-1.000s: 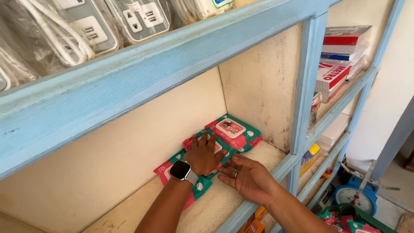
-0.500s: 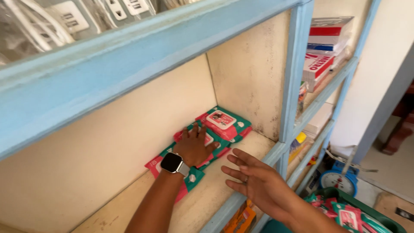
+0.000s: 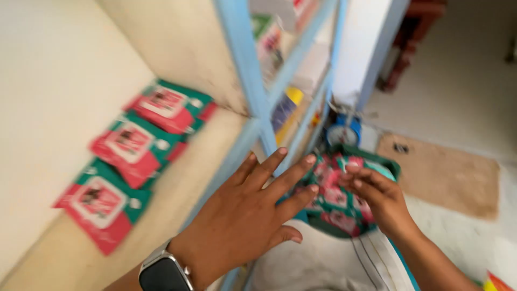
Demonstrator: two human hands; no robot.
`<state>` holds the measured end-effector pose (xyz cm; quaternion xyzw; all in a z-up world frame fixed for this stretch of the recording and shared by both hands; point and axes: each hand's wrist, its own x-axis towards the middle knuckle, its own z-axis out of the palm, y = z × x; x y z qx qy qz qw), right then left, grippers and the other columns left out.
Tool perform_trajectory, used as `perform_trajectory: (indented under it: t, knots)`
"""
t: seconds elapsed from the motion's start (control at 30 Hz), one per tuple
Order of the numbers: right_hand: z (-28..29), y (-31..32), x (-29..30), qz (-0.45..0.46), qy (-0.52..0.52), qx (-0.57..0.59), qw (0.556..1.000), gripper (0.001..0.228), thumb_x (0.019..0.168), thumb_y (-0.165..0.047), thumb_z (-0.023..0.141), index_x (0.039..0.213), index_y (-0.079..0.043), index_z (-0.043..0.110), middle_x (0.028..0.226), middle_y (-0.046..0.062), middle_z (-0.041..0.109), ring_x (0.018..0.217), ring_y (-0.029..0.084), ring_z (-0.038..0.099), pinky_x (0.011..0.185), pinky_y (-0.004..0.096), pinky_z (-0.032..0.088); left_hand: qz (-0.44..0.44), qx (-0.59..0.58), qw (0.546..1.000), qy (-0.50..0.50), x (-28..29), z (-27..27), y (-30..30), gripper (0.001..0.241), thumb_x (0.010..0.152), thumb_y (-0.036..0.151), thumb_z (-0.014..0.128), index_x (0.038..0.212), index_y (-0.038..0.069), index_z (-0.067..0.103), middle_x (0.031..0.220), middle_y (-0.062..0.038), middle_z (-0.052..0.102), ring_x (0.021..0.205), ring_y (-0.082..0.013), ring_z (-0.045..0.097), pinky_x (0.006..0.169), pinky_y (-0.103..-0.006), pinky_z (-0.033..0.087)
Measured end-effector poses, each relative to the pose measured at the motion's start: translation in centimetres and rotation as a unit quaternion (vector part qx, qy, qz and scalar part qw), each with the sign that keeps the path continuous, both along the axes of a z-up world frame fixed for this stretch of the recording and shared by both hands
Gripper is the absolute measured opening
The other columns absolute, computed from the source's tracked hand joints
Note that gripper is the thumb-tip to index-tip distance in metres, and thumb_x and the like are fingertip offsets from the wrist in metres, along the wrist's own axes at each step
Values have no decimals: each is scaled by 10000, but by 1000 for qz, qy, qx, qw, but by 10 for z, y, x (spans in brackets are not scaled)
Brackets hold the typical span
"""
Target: The recorder is stocking packs of wet wipes from a green plastic basket onto a blue storage shelf.
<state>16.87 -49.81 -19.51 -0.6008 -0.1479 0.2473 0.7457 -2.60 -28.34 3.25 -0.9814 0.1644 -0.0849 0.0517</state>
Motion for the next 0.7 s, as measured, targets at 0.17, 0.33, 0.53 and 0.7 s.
perform_trajectory:
  t: [0.17,0.33,0.53,0.7]
  knots:
    - [-93,-38,17,-91,-12,25,995,221,1018,-33,577,1217,6,663,1111,109,722,1023,198,704,924,373,566,-31,4,998,49,72,-47,-32,559,764,417,726,1262,167,669,1492,-80,487,1328,-347,487,1046,-562,419]
    - [-191,-57,30,-220,-14,65,973,169,1031,-9,586,1186,14,652,1085,105,703,985,188,692,925,371,616,-15,-46,985,165,172,-137,-58,517,767,431,786,1196,159,687,1239,-109,642,1153,-347,603,959,-598,459]
    - [-264,-68,67,-356,236,53,903,173,1007,-52,512,1125,-65,637,977,69,691,889,222,679,831,389,587,-33,-169,938,300,246,-349,-70,495,868,469,715,1246,152,676,1250,-143,670,1138,-371,664,932,-525,532]
    - [-433,-92,108,-352,476,87,801,112,1038,-202,515,1037,-128,599,917,68,601,884,253,632,872,464,577,56,-343,865,362,251,-559,-86,543,897,439,699,1332,117,656,1236,-207,700,1147,-391,663,970,-486,527]
